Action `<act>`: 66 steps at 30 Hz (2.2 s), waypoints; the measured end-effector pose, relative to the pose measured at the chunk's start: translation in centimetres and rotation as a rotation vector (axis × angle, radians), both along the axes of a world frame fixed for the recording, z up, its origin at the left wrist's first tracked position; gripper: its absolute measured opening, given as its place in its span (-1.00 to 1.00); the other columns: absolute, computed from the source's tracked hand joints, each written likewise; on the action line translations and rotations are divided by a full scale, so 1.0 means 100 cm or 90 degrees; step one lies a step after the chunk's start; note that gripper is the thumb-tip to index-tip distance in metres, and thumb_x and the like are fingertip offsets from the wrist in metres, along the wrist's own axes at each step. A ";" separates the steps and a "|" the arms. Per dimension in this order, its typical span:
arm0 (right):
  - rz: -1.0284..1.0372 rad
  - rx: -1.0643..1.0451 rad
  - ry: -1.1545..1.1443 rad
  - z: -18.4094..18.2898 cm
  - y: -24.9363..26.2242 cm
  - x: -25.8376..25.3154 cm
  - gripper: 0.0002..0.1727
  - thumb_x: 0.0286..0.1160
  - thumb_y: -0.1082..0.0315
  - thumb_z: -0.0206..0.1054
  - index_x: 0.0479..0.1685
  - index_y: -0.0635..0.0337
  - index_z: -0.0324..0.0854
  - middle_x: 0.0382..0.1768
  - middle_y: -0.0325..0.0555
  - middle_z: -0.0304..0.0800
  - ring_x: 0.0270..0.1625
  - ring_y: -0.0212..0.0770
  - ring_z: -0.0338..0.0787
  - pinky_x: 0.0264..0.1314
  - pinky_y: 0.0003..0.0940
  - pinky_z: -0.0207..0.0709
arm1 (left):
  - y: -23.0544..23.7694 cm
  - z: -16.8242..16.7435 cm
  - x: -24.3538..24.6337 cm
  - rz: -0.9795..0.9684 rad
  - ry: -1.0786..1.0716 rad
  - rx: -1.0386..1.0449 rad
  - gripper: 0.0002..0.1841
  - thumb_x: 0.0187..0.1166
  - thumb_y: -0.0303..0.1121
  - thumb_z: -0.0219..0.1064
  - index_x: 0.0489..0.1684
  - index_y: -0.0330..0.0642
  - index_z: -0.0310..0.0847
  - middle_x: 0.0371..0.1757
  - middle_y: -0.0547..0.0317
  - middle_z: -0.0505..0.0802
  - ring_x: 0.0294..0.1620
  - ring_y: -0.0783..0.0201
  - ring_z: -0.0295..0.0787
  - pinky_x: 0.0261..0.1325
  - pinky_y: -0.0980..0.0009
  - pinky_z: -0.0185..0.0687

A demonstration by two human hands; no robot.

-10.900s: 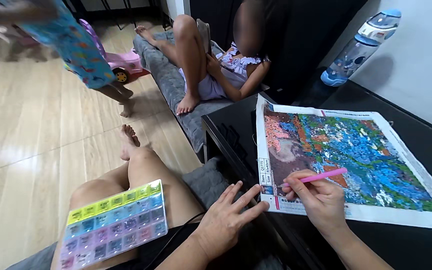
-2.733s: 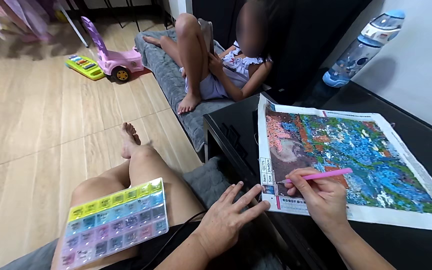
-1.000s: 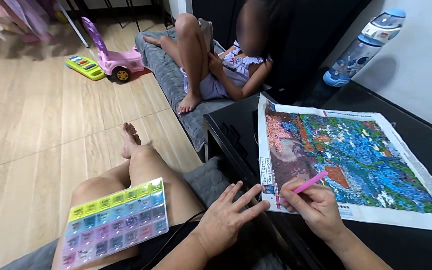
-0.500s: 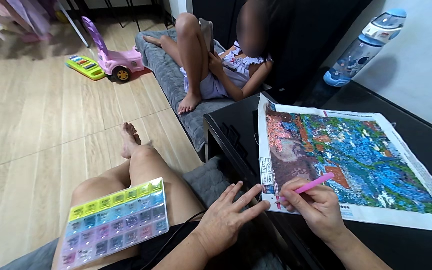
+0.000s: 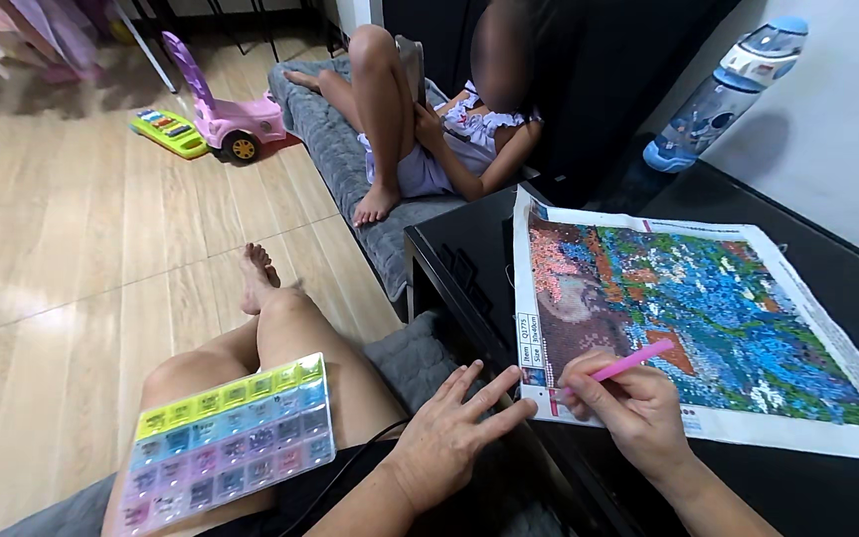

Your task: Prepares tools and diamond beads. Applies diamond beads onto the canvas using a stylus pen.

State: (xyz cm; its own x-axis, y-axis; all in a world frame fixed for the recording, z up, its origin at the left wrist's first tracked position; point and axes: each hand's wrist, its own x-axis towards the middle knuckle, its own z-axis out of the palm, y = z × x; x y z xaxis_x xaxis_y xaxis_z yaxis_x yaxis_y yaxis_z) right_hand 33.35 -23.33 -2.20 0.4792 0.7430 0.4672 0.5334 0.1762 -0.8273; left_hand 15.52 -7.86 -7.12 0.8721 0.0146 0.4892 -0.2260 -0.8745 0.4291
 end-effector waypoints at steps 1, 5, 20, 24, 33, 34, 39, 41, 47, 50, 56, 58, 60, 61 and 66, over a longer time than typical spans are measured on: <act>-0.008 0.003 0.002 0.001 0.000 0.001 -0.77 0.66 0.09 0.32 -0.32 -0.07 0.76 -0.40 -0.46 0.80 -0.46 -0.60 0.75 -0.41 -0.71 0.69 | 0.000 0.000 0.000 -0.001 0.000 0.000 -0.17 0.12 -0.76 0.29 0.54 0.17 0.59 0.62 -0.02 0.63 0.55 -0.25 0.59 0.51 -0.10 0.55; -0.033 0.010 0.021 0.002 -0.001 0.003 -0.81 0.64 0.10 0.34 -0.29 -0.12 0.78 -0.39 -0.47 0.82 -0.48 -0.57 0.78 -0.44 -0.68 0.71 | 0.000 -0.001 0.000 -0.001 -0.003 0.001 -0.18 0.12 -0.76 0.28 0.53 0.17 0.60 0.62 -0.02 0.63 0.55 -0.25 0.60 0.51 -0.09 0.55; -0.147 0.036 0.010 0.001 0.007 0.006 -0.87 0.60 0.28 0.34 -0.28 -0.03 0.78 -0.33 -0.50 0.85 -0.42 -0.56 0.80 -0.36 -0.65 0.76 | -0.002 0.001 0.000 0.002 -0.004 0.004 -0.16 0.09 -0.77 0.29 0.53 0.15 0.60 0.62 -0.01 0.63 0.56 -0.25 0.58 0.51 -0.09 0.55; -0.131 0.040 0.014 -0.001 0.008 0.007 -0.87 0.59 0.30 0.35 -0.27 -0.01 0.79 -0.30 -0.48 0.85 -0.41 -0.54 0.81 -0.34 -0.64 0.77 | -0.002 0.000 0.000 0.005 -0.001 -0.001 -0.15 0.09 -0.77 0.28 0.54 0.15 0.59 0.61 -0.02 0.63 0.56 -0.25 0.59 0.52 -0.09 0.55; -0.121 0.022 0.014 -0.002 0.008 0.006 -0.88 0.57 0.33 0.35 -0.27 0.02 0.80 -0.33 -0.46 0.86 -0.44 -0.55 0.80 -0.36 -0.65 0.76 | -0.002 0.000 -0.001 0.006 0.005 0.001 -0.14 0.07 -0.78 0.28 0.54 0.17 0.59 0.62 -0.01 0.63 0.57 -0.24 0.58 0.54 -0.06 0.54; -0.120 0.020 0.011 -0.002 0.008 0.006 -0.88 0.57 0.32 0.35 -0.27 0.02 0.80 -0.34 -0.46 0.86 -0.44 -0.55 0.80 -0.36 -0.65 0.76 | -0.002 0.000 -0.001 0.006 0.007 0.002 -0.13 0.07 -0.78 0.29 0.55 0.16 0.58 0.62 -0.01 0.62 0.57 -0.25 0.57 0.53 -0.06 0.54; -0.114 0.017 -0.001 -0.004 0.008 0.007 -0.89 0.57 0.31 0.36 -0.26 0.02 0.80 -0.31 -0.45 0.85 -0.43 -0.56 0.80 -0.35 -0.66 0.75 | -0.002 0.001 -0.001 0.007 0.003 0.004 -0.15 0.09 -0.77 0.28 0.54 0.17 0.59 0.62 0.00 0.63 0.57 -0.25 0.58 0.53 -0.06 0.55; -0.112 0.014 -0.001 -0.004 0.008 0.007 -0.89 0.56 0.32 0.36 -0.26 0.03 0.80 -0.30 -0.45 0.85 -0.42 -0.56 0.80 -0.34 -0.66 0.75 | -0.002 0.000 0.000 0.007 0.003 0.003 -0.16 0.10 -0.77 0.28 0.53 0.18 0.59 0.62 0.01 0.63 0.57 -0.24 0.58 0.52 -0.06 0.55; -0.136 0.005 0.017 0.002 0.006 0.008 -0.89 0.57 0.33 0.33 -0.25 0.05 0.77 -0.37 -0.47 0.86 -0.44 -0.56 0.81 -0.36 -0.65 0.76 | -0.002 0.000 0.000 0.008 0.000 0.003 -0.15 0.11 -0.78 0.27 0.54 0.18 0.59 0.62 0.00 0.63 0.56 -0.25 0.58 0.52 -0.07 0.55; -0.161 0.009 0.025 0.008 0.003 0.010 -0.89 0.61 0.30 0.30 -0.24 -0.05 0.74 -0.41 -0.54 0.84 -0.47 -0.58 0.80 -0.40 -0.66 0.75 | -0.001 0.000 -0.001 0.004 0.004 0.001 -0.15 0.11 -0.78 0.27 0.55 0.17 0.58 0.62 0.00 0.63 0.57 -0.26 0.57 0.52 -0.08 0.55; -0.163 -0.024 -0.008 0.006 -0.001 0.010 -0.81 0.61 0.22 0.26 -0.34 -0.01 0.70 -0.49 -0.55 0.76 -0.54 -0.65 0.72 -0.48 -0.72 0.67 | 0.000 0.002 0.000 0.007 0.005 0.007 -0.18 0.12 -0.76 0.28 0.52 0.17 0.60 0.61 0.00 0.64 0.55 -0.26 0.60 0.50 -0.09 0.57; -0.160 -0.023 -0.032 0.005 -0.002 0.012 -0.79 0.62 0.18 0.27 -0.36 -0.01 0.71 -0.49 -0.54 0.74 -0.53 -0.67 0.70 -0.48 -0.74 0.65 | 0.000 0.001 0.000 0.007 0.004 0.009 -0.18 0.12 -0.76 0.27 0.52 0.17 0.60 0.61 0.00 0.64 0.55 -0.25 0.60 0.50 -0.08 0.57; -0.162 -0.025 -0.045 0.004 -0.004 0.014 -0.79 0.62 0.18 0.27 -0.35 0.00 0.70 -0.48 -0.55 0.73 -0.52 -0.69 0.69 -0.47 -0.76 0.63 | 0.000 0.002 -0.001 0.005 0.004 0.010 -0.17 0.13 -0.76 0.27 0.54 0.17 0.59 0.61 0.00 0.63 0.56 -0.24 0.59 0.51 -0.08 0.56; -0.163 -0.025 -0.049 0.004 -0.004 0.014 -0.79 0.62 0.18 0.26 -0.36 -0.01 0.70 -0.49 -0.55 0.73 -0.52 -0.69 0.69 -0.47 -0.76 0.63 | 0.000 0.002 -0.001 0.005 0.004 0.012 -0.17 0.13 -0.76 0.27 0.54 0.17 0.59 0.61 0.00 0.64 0.56 -0.24 0.59 0.51 -0.08 0.56; -0.156 -0.022 -0.071 0.003 -0.006 0.014 -0.77 0.61 0.17 0.27 -0.40 -0.01 0.70 -0.50 -0.54 0.72 -0.51 -0.68 0.69 -0.46 -0.76 0.63 | 0.001 0.002 -0.001 0.003 0.004 0.012 -0.17 0.14 -0.76 0.26 0.54 0.18 0.58 0.62 0.01 0.63 0.57 -0.24 0.58 0.53 -0.07 0.54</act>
